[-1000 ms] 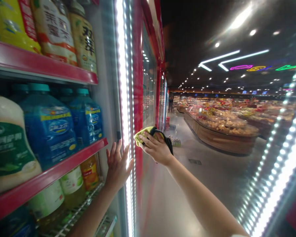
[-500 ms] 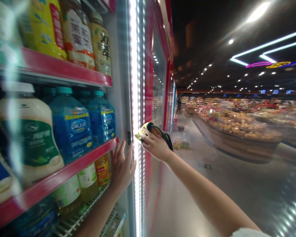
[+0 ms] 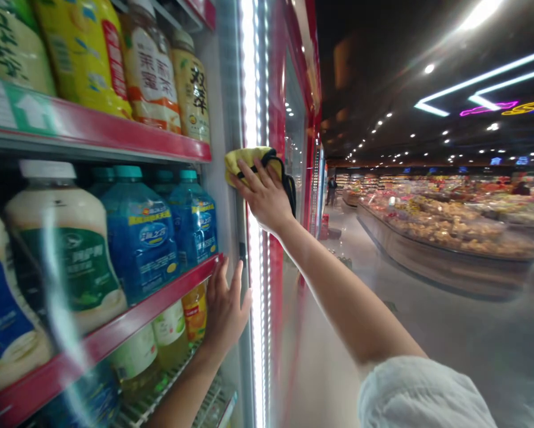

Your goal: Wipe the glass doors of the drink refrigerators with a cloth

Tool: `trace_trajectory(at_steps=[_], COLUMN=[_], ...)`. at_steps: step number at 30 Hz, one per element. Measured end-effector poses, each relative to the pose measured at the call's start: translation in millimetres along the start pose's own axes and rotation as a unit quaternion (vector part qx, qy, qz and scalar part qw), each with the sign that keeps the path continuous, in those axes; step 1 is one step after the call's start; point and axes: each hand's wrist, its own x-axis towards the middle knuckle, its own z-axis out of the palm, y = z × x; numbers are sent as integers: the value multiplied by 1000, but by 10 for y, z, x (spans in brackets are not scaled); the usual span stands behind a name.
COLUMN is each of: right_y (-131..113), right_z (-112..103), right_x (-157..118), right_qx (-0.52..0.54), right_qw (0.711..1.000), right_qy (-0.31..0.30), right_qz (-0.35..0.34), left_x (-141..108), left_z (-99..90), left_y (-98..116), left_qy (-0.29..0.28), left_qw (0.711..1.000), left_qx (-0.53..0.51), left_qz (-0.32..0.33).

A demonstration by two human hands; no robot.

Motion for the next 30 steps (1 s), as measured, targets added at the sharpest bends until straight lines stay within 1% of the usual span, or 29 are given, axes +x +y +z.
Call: trace_trajectory(at_steps=[3, 8, 10, 12, 14, 15, 18, 19, 20, 22, 24, 26, 27, 28, 29, 30], right_y=[-160, -506, -615, -651, -605, -565, -484, -494, -526, -632, -732, -760, -740, -705, -660, -617], right_z=[-6, -38, -55, -94, -153, -183, -224, -213, -191, -136, -99, -106, -124, -148, -173, -194], right_x=[-421, -1226, -1535, -1740, -1781, -1743, -1553, -1524, -1535, -1684, -1926, -2111, -2143, -2130, -2078, -2003], right_qx=[1, -2, -8, -9, -15, -24, -63, -72, -75, -69, -50, -28, -21, -20, -24, -34], right_qw=[999, 992, 988, 985, 986, 990, 997, 995, 995, 996, 997, 994, 992, 992, 993, 995], right_qy=[-41, -112, -127, -129, -118, -104, -49, -34, -25, -32, -54, -76, -82, -83, -80, -73], right_qz=[-25, -62, -82, -111, -116, -96, 24, 51, 62, 45, -7, -67, -89, -95, -82, -54], left_x=[-86, -180, -205, -227, -242, -246, -250, -254, -262, -288, -320, -337, -334, -322, -303, -279], left_z=[6, -30, -70, -106, -125, -126, -107, -99, -94, -88, -83, -58, -34, -3, 36, 77], left_y=[-37, -49, -55, -70, -85, -88, -78, -69, -61, -51, -52, -56, -55, -49, -38, -21], left_qy=[-11, 1, 2, -3, 0, 5, 26, 29, 29, 22, 4, -13, -17, -17, -13, -6], left_qw=[1000, 1000, 999, 998, 998, 998, 998, 998, 998, 998, 998, 999, 999, 999, 999, 999], left_qx=[-9, -30, -46, -61, -66, -65, -57, -55, -54, -56, -55, -49, -45, -41, -39, -38], left_qz=[2, 5, 4, 3, 4, 6, 9, 8, 5, -2, -4, 5, 10, 16, 19, 19])
